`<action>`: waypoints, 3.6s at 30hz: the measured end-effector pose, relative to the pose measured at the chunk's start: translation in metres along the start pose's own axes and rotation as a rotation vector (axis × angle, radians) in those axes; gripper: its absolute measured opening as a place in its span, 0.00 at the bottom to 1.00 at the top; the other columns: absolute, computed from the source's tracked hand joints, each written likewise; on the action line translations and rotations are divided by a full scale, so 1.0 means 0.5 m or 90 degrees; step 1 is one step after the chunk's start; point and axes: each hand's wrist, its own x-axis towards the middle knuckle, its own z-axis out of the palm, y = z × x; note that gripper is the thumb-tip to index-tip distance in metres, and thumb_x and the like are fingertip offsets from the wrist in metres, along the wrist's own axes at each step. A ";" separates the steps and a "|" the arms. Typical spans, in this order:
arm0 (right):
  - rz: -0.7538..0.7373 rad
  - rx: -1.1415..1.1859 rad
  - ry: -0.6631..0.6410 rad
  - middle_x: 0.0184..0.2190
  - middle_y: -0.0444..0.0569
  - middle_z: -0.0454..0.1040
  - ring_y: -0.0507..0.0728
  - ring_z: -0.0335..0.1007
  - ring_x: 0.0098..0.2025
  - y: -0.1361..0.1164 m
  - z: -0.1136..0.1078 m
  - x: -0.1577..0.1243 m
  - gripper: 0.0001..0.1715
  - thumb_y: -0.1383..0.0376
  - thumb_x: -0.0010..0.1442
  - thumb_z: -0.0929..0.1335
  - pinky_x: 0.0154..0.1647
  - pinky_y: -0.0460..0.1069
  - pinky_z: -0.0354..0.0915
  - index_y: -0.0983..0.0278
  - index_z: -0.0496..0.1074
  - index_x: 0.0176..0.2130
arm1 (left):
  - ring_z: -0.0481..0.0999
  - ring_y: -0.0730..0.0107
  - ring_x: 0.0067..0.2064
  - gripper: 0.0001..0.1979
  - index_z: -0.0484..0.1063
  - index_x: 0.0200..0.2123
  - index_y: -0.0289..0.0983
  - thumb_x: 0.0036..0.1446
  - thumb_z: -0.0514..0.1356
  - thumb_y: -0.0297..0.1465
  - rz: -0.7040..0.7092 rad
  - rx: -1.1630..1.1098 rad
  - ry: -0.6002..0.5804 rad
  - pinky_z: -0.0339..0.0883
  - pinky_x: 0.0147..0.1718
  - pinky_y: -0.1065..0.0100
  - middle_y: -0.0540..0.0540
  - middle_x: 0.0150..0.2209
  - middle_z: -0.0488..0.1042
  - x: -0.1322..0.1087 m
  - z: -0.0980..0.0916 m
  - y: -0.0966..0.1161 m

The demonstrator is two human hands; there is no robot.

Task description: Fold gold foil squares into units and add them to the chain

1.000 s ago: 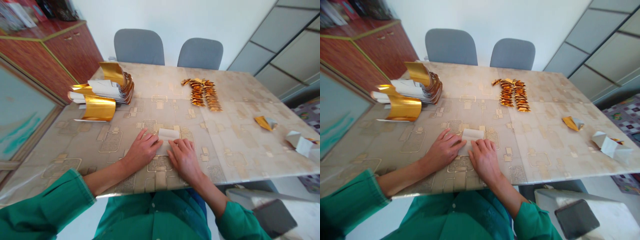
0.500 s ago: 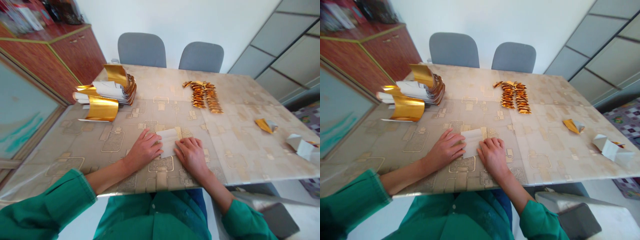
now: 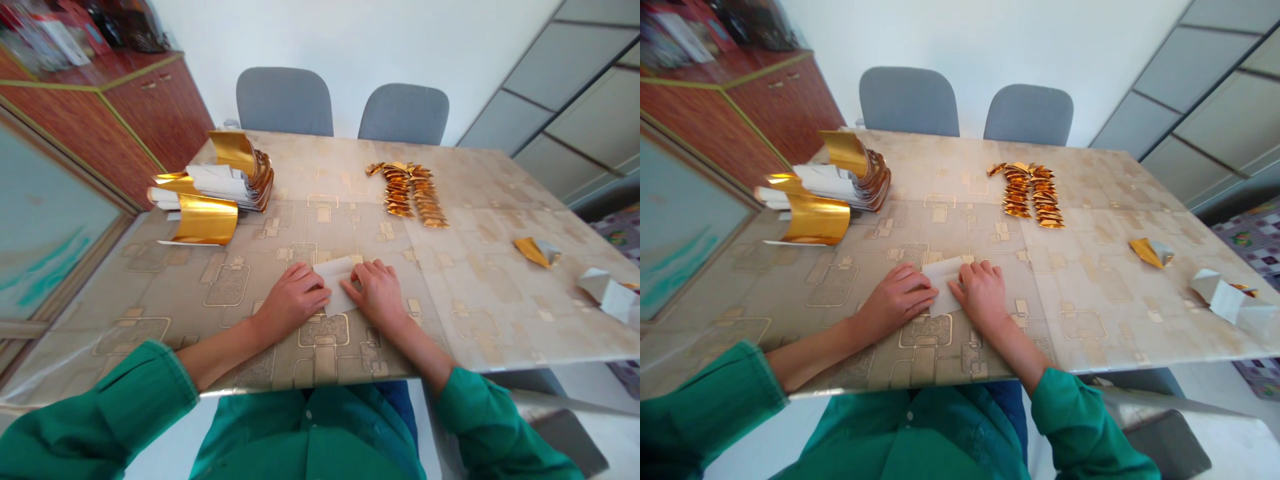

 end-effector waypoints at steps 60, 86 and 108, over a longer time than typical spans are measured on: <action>-0.066 0.045 -0.059 0.45 0.49 0.74 0.60 0.63 0.48 -0.003 -0.009 -0.006 0.16 0.72 0.61 0.64 0.51 0.56 0.52 0.60 0.73 0.47 | 0.74 0.59 0.44 0.13 0.72 0.50 0.32 0.66 0.56 0.30 0.041 0.076 -0.024 0.70 0.45 0.57 0.40 0.46 0.76 0.015 0.027 0.022; -0.046 0.009 -0.017 0.48 0.54 0.74 0.62 0.63 0.50 0.015 -0.014 -0.013 0.26 0.74 0.59 0.62 0.55 0.59 0.52 0.64 0.70 0.55 | 0.72 0.59 0.51 0.14 0.71 0.53 0.39 0.66 0.57 0.31 0.075 0.032 -0.082 0.62 0.58 0.49 0.43 0.51 0.75 -0.031 0.000 -0.008; -0.146 0.175 -0.036 0.46 0.52 0.77 0.58 0.67 0.47 0.008 0.007 0.002 0.18 0.72 0.65 0.63 0.51 0.56 0.63 0.61 0.76 0.49 | 0.73 0.64 0.56 0.13 0.76 0.48 0.40 0.68 0.52 0.25 0.163 -0.004 -0.070 0.65 0.59 0.55 0.44 0.49 0.78 0.027 0.002 -0.066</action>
